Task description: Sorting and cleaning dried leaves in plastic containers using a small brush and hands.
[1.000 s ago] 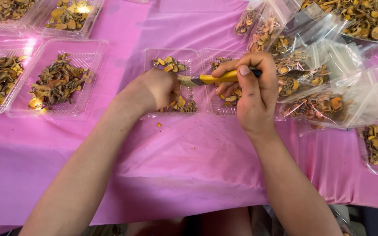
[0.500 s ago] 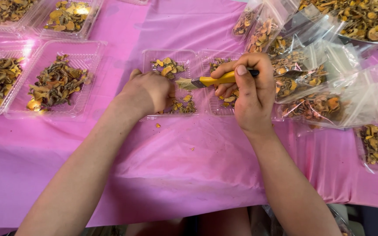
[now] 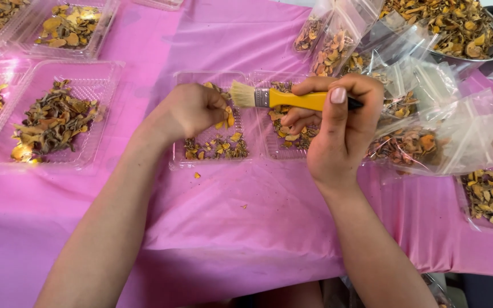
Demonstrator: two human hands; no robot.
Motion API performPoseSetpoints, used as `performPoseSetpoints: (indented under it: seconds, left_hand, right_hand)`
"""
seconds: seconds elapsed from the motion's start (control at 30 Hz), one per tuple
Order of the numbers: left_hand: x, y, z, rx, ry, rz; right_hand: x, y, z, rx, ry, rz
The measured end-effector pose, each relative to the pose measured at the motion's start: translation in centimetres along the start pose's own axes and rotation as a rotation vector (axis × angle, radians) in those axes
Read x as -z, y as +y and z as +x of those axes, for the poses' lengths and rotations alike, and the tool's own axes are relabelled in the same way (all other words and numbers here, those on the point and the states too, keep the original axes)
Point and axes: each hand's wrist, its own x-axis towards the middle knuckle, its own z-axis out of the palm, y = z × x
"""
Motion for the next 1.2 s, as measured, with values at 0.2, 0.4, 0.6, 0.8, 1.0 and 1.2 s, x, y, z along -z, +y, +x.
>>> performPoseSetpoints:
  seconds: [0.2,0.4,0.6,0.8,1.0,1.2]
  left_hand:
    - [0.2,1.6,-1.9,0.07,0.094,-0.185]
    - [-0.2,0.0,-0.8,0.014,0.311,-0.527]
    - [0.3,0.3,-1.4,-0.046,0.323,-0.464]
    - [0.1,0.0,-1.5,-0.046,0.321,-0.648]
    - [0.0,0.0,-1.3,-0.072,0.369,-0.703]
    - [-1.2,-2.1,0.1,-0.191,0.752,-0.322]
  right_hand:
    - [-0.4,-0.6,-0.3,0.077,-0.013,-0.003]
    - [-0.4,0.4,-1.0,0.107,-0.102,0.021]
    - [-0.6,0.1,-0.3,0.154,-0.04,-0.035]
    - [0.1,0.5,-0.4,0.133,-0.137,-0.069]
    - [-0.8,-0.4,-0.6,0.115,-0.155,-0.038]
    - [0.2,0.0,-0.3,0.065,-0.184,-0.101]
